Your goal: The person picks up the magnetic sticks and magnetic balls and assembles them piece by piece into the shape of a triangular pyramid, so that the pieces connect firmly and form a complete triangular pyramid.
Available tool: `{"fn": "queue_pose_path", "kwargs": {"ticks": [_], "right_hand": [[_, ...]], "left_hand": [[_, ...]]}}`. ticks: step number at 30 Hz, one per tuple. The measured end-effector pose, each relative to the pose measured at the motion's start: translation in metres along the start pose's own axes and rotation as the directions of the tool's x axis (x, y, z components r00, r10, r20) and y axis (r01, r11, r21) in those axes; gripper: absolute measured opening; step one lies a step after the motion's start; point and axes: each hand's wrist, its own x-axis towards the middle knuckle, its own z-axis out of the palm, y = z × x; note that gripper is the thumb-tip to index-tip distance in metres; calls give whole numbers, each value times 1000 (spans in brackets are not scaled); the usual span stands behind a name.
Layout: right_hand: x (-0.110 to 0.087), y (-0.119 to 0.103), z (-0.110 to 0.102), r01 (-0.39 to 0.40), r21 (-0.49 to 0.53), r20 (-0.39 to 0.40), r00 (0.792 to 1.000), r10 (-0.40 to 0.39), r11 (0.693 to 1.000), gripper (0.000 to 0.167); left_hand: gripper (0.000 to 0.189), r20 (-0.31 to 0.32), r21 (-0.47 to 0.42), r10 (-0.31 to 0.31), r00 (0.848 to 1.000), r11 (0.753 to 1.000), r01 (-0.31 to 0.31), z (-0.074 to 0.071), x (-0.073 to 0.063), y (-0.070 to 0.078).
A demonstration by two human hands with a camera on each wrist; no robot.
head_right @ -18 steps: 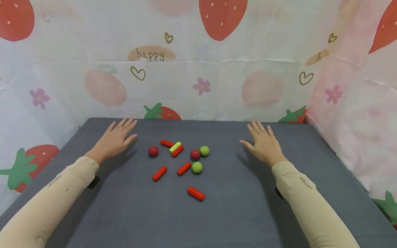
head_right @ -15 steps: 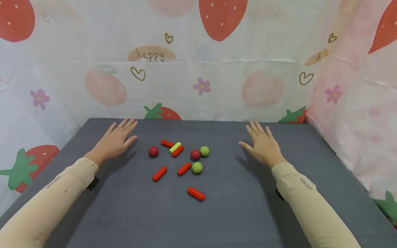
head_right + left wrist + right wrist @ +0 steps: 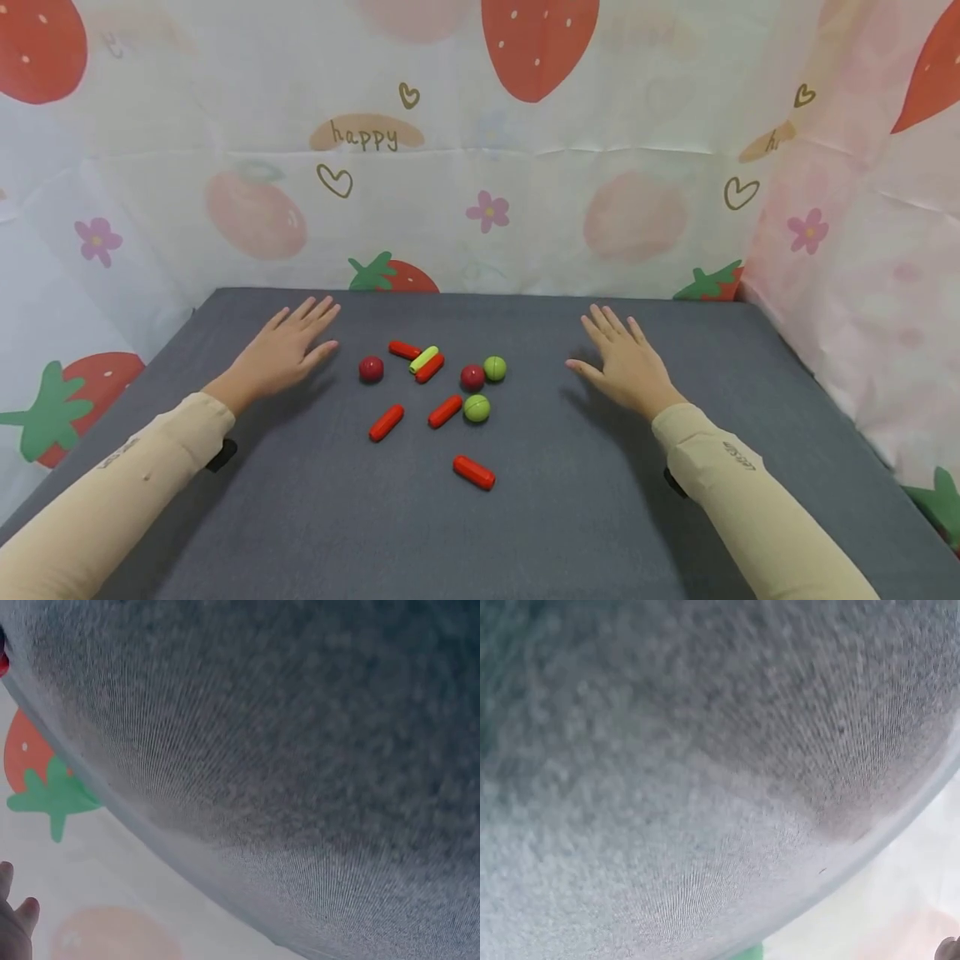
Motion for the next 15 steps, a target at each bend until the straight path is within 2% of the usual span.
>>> {"fn": "queue_pose_path", "kwargs": {"ticks": [8,15], "right_hand": [[-4,-8,4,33,-3,-13,999,-33,999,81],[-7,-16,3,58,10,-13,998,-58,998,81]], "left_hand": [[65,-12,21,21,1000,1000,-21,3,-3,8],[65,-5,-2,39,999,999,-39,2,-6,16]]}}
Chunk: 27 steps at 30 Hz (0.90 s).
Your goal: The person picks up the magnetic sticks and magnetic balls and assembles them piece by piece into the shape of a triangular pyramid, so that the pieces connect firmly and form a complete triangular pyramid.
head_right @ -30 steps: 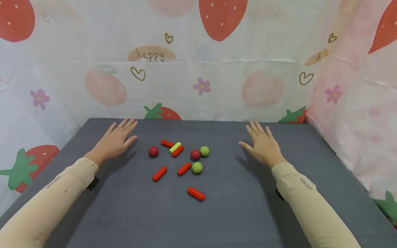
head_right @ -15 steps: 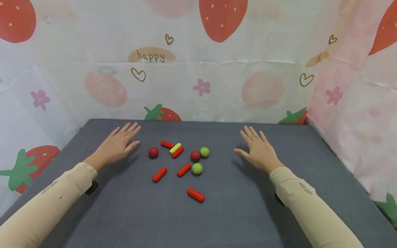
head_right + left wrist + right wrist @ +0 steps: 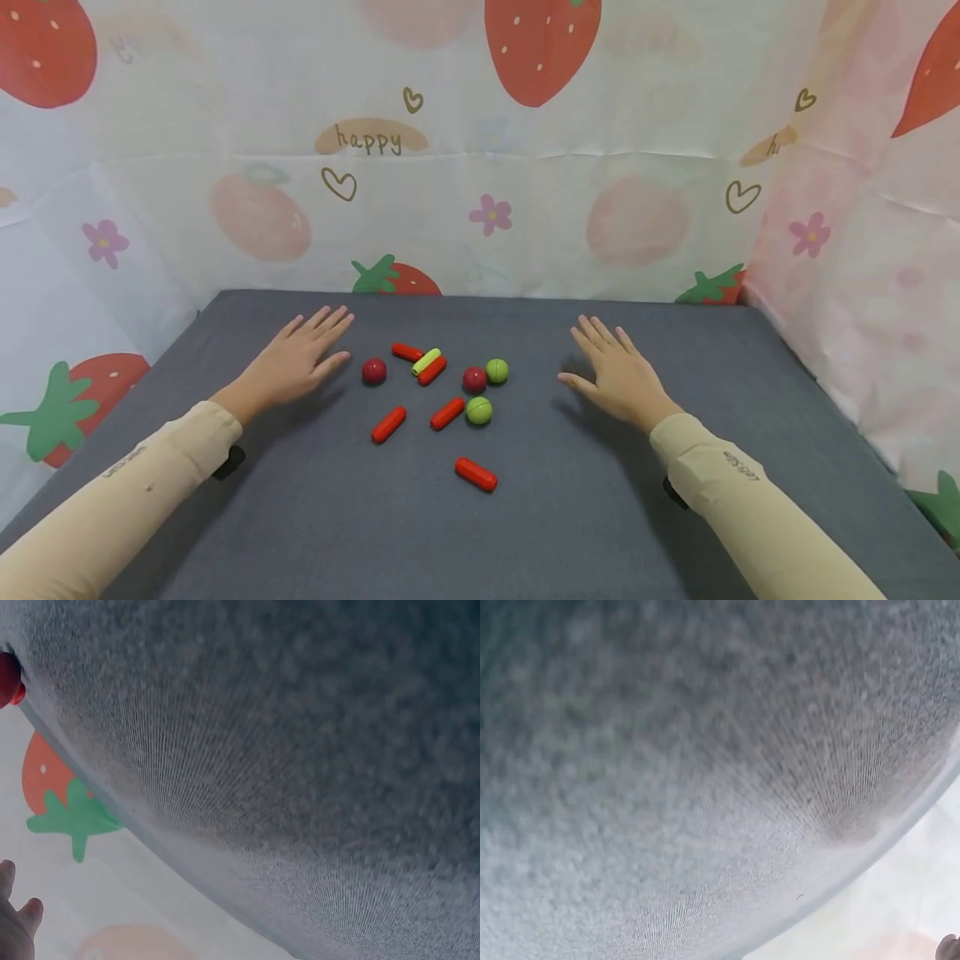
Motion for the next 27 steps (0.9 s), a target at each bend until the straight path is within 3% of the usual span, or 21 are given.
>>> {"fn": "queue_pose_path", "kwargs": {"ticks": [14,27], "right_hand": [[-5,-12,4,33,8,5,999,-33,999,80],[0,-27,10,91,23,-21,996,-91,996,81]], "left_hand": [[67,0,18,53,999,998,-53,6,-3,15],[67,6,-33,89,996,996,-89,9,-7,31]]}}
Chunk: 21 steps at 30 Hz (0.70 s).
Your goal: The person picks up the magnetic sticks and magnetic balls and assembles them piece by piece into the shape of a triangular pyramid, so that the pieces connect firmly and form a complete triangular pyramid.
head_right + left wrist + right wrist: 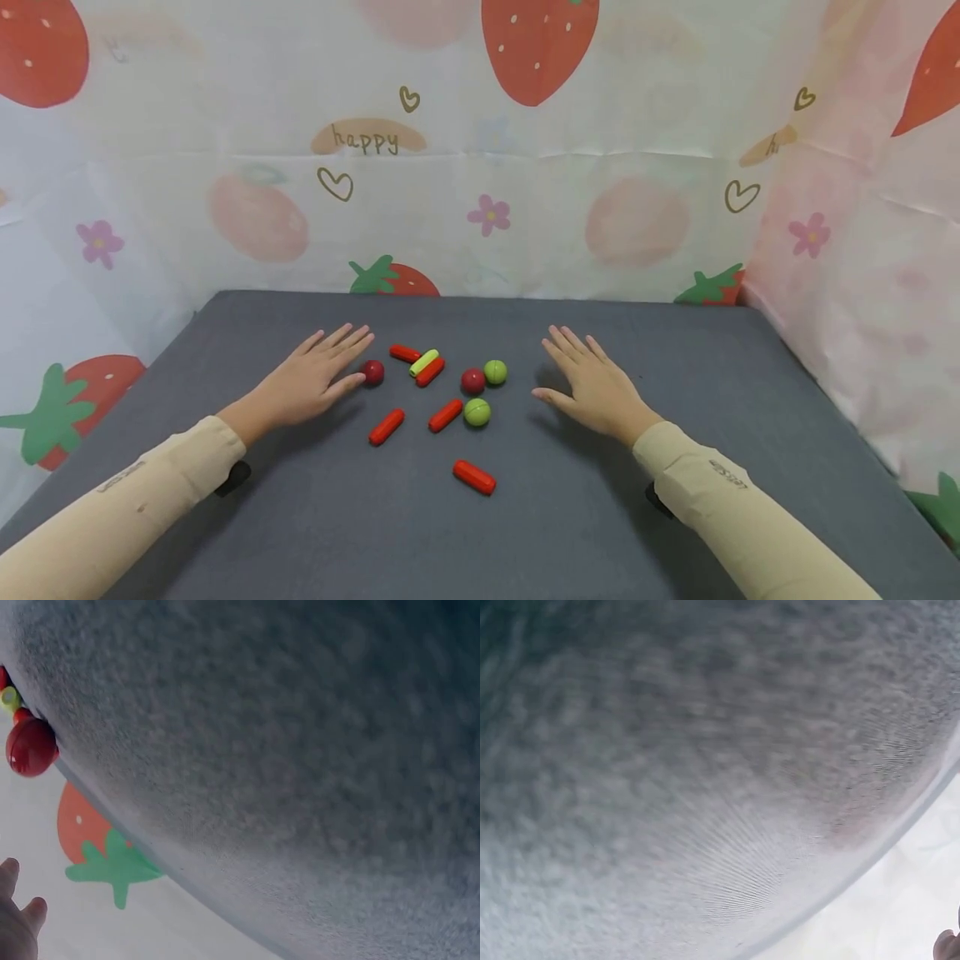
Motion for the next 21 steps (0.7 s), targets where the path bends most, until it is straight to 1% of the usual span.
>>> {"fn": "queue_pose_path", "kwargs": {"ticks": [7,10,15,18,21], "right_hand": [[-2,-11,-1,26,19,29,999,-26,999,83],[-2,-14,0,33,27,24,999,-33,999,84],[-1,-21,-1,37,78,10,999,-38,996,86],[0,-26,-3,30,127,15,999,-32,991,86],[0,-31,-3,-2,183,30,1000,-4,983,85]], "left_hand": [[66,20,-6,33,999,999,-33,4,-4,6],[66,23,-6,45,999,999,-45,5,-5,8],[67,33,-15,64,997,998,-64,4,-7,12],[68,40,-47,70,997,997,-68,1,-9,14],[68,32,-120,60,998,991,-56,-1,-11,17]]}}
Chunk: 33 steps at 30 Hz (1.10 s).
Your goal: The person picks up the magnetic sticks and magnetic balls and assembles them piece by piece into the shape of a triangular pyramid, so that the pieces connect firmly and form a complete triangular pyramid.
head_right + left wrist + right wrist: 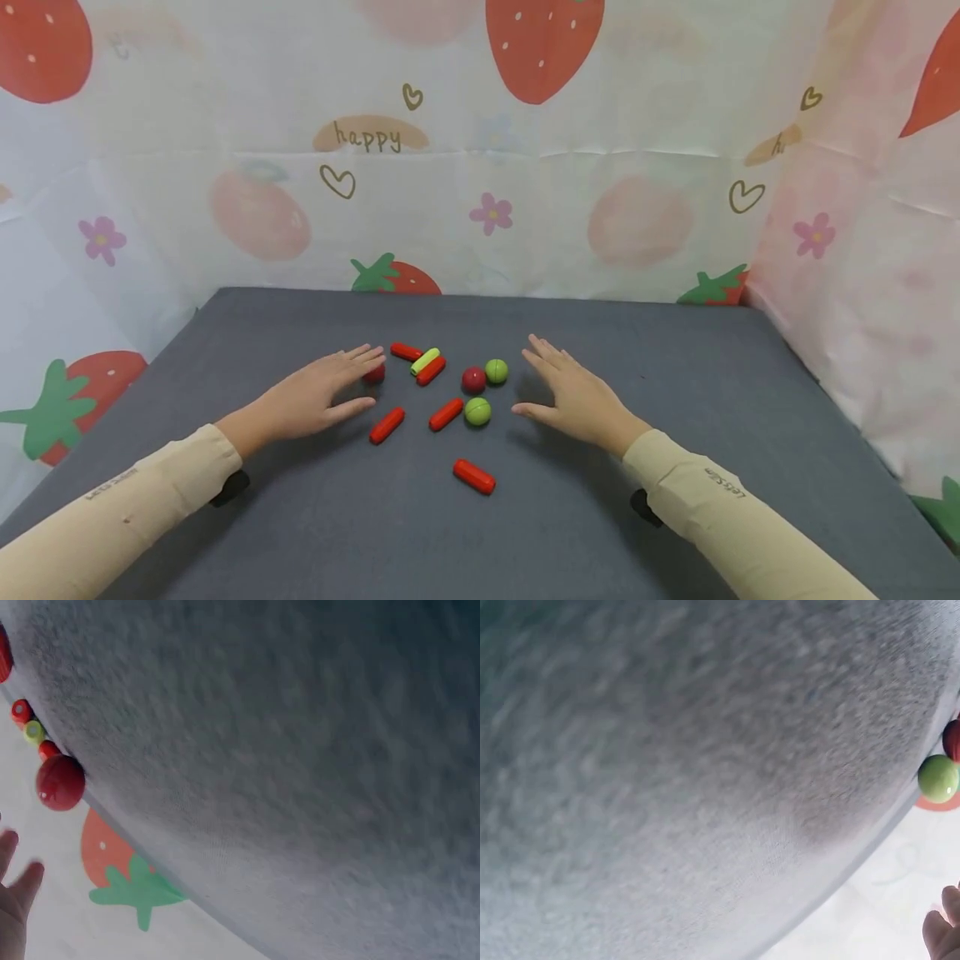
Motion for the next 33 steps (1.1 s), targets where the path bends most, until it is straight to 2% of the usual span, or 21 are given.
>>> {"fn": "queue_pose_path", "kwargs": {"ticks": [3,6,9,13,18,20,23,26,33], "right_hand": [[-1,-3,1,-35,76,6,999,34,996,84],[0,-5,1,-53,148,4,999,53,988,84],[3,-6,1,-63,195,-6,998,65,979,83],[5,-9,1,-94,253,-5,995,98,963,80],[5,-11,2,-150,376,19,988,155,914,77],[6,-12,3,-172,419,34,984,174,892,75],[7,-13,5,-198,451,60,980,191,870,73],[10,-14,8,-230,471,91,973,212,852,71],[15,-19,11,-273,511,152,962,227,815,62]], "left_hand": [[65,2,-135,-41,999,990,41,-2,-2,5],[62,28,-295,-103,994,950,106,-3,-2,8],[61,68,-427,-162,984,887,175,-3,-1,9],[60,134,-541,-222,966,800,259,-2,2,8],[59,239,-640,-260,936,682,353,0,4,8],[59,280,-655,-270,921,648,389,1,4,9],[59,325,-656,-274,905,624,424,2,5,11],[58,350,-652,-276,895,614,444,3,5,12],[54,369,-665,-275,888,589,459,6,9,16]]}}
